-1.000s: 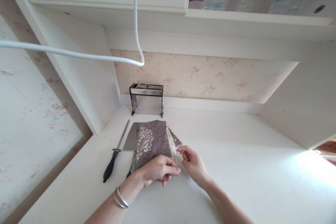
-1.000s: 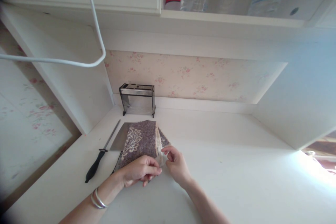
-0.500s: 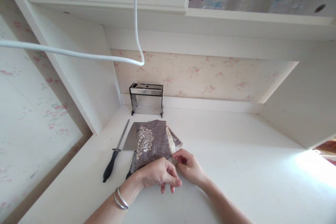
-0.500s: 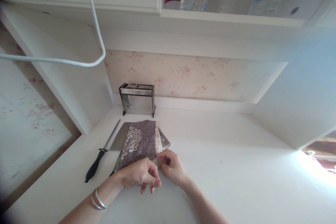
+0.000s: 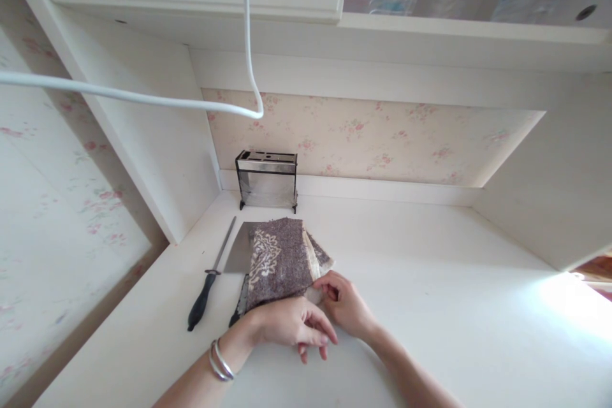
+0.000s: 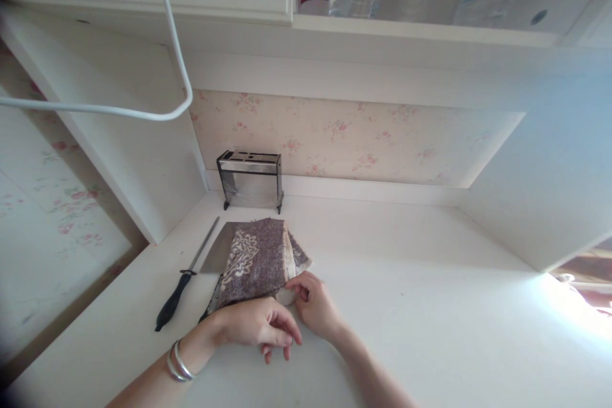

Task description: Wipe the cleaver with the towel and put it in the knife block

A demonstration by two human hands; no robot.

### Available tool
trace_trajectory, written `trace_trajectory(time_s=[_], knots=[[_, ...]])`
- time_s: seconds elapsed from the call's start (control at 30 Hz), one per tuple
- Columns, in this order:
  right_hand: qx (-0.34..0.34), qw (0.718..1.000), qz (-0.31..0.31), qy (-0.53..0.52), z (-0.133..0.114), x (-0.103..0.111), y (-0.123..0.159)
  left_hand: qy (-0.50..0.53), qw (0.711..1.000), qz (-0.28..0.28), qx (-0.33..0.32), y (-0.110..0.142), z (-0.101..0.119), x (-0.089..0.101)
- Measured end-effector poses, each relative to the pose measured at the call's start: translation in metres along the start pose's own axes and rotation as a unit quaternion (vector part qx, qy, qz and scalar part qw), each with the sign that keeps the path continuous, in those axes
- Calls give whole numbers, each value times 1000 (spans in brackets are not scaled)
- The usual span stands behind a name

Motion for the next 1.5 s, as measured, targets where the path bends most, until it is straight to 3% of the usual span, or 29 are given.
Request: trace_trajectory(time_s=[0.1,0.3,0.5,1.5], knots=[[5,1000,-15,14,-2,-1,0,2,1000,-22,10,-2,-5,0],[26,999,-44,-4,-9,1,2,0,1000,23,10,-7,-10,5],[59,996,-63,-25,-13,1,3,-28,999,29,7,-5,-5,4],[40,995,-88,-12,-12,-4,4,-62,997,49,6,-6,-5,5]])
Point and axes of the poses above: each hand's wrist, its own y-axis away from the middle knuckle, its own x-axis out of the back of the hand, z = x × y, the point moved 4 cm from there along -y, towards the middle knuckle, and after that the axes turned 11 degrees about y, right-handed, at the moved point
